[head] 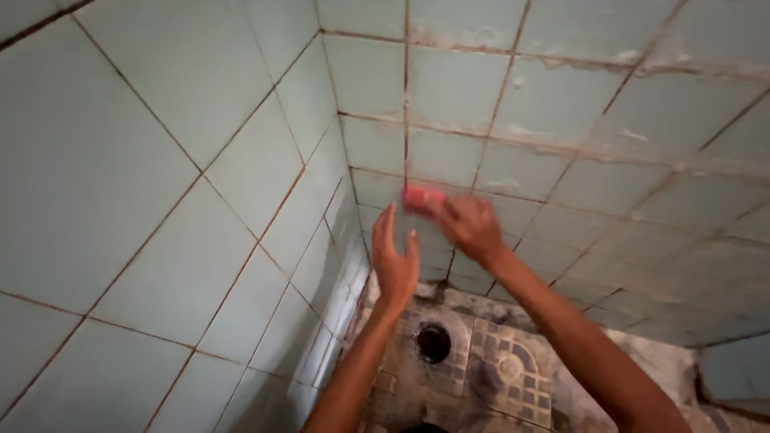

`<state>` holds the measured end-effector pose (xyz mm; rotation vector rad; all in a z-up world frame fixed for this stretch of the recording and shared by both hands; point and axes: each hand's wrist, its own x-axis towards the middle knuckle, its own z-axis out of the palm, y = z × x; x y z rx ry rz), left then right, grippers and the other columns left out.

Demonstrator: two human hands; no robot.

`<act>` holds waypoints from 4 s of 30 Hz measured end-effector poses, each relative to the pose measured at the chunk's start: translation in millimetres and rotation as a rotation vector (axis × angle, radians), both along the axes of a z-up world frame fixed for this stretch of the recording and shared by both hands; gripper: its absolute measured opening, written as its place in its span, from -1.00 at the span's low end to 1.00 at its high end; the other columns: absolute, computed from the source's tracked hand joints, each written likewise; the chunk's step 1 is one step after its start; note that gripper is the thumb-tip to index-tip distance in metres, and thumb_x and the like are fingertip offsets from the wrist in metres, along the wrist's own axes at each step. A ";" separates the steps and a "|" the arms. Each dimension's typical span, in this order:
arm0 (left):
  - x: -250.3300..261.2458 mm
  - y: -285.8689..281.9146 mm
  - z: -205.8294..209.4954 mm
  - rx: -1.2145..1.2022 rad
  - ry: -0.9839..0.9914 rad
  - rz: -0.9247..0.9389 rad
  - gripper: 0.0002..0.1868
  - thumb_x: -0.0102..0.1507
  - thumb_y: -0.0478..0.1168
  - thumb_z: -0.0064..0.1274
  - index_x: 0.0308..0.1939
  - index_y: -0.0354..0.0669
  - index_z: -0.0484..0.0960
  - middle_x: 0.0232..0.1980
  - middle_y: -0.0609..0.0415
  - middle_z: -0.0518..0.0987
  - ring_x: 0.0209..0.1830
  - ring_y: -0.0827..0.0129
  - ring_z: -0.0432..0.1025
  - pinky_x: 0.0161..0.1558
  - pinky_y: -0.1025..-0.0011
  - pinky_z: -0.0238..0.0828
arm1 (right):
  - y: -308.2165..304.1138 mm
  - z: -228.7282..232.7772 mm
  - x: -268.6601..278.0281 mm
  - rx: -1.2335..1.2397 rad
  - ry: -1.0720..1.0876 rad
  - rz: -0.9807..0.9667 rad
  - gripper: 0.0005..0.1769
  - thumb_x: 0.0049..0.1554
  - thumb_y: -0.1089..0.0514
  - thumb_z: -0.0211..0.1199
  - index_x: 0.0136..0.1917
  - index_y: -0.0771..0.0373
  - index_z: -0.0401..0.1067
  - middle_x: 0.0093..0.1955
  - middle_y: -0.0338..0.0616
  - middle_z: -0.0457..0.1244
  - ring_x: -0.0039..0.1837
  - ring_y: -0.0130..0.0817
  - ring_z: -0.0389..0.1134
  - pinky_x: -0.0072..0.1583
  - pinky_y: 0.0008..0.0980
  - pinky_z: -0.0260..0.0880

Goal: The person scrubs and wipes the tiled wall of a bathroom using a pink sponge and soapy water from a green bucket.

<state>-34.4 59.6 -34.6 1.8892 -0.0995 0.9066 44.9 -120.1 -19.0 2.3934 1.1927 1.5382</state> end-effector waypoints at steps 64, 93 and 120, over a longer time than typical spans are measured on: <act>14.6 -186.4 15.1 0.258 -0.107 -0.347 -0.75 0.28 -0.24 0.23 -0.01 -0.21 0.60 0.00 -0.14 0.56 -0.05 -0.09 0.51 -0.06 0.13 0.49 | -216.2 -18.4 -78.7 0.173 0.133 -0.161 -0.50 0.12 0.21 0.34 0.34 0.23 0.42 0.21 -0.04 0.27 0.30 -0.07 0.31 0.38 -0.02 0.29; -24.5 -346.6 83.4 0.450 -0.147 -0.409 -0.78 0.31 -0.17 0.14 -0.03 -0.16 0.55 -0.03 -0.07 0.56 -0.18 -0.10 0.52 -0.27 0.05 0.44 | -361.7 31.6 -144.0 0.309 -0.035 -0.395 -0.49 0.09 0.19 0.37 0.33 0.11 0.49 0.25 0.00 0.26 0.36 -0.03 0.29 0.43 0.07 0.25; -6.1 -365.2 -68.0 0.648 0.269 -0.512 -0.83 0.21 -0.15 0.21 -0.19 -0.10 0.64 -0.14 -0.10 0.65 -0.22 -0.11 0.56 -0.18 0.01 0.49 | -365.9 -105.0 -149.3 0.176 0.345 -0.476 -0.57 0.07 0.20 0.15 0.23 0.18 0.46 0.10 -0.04 0.29 0.22 0.00 0.28 0.34 -0.04 0.25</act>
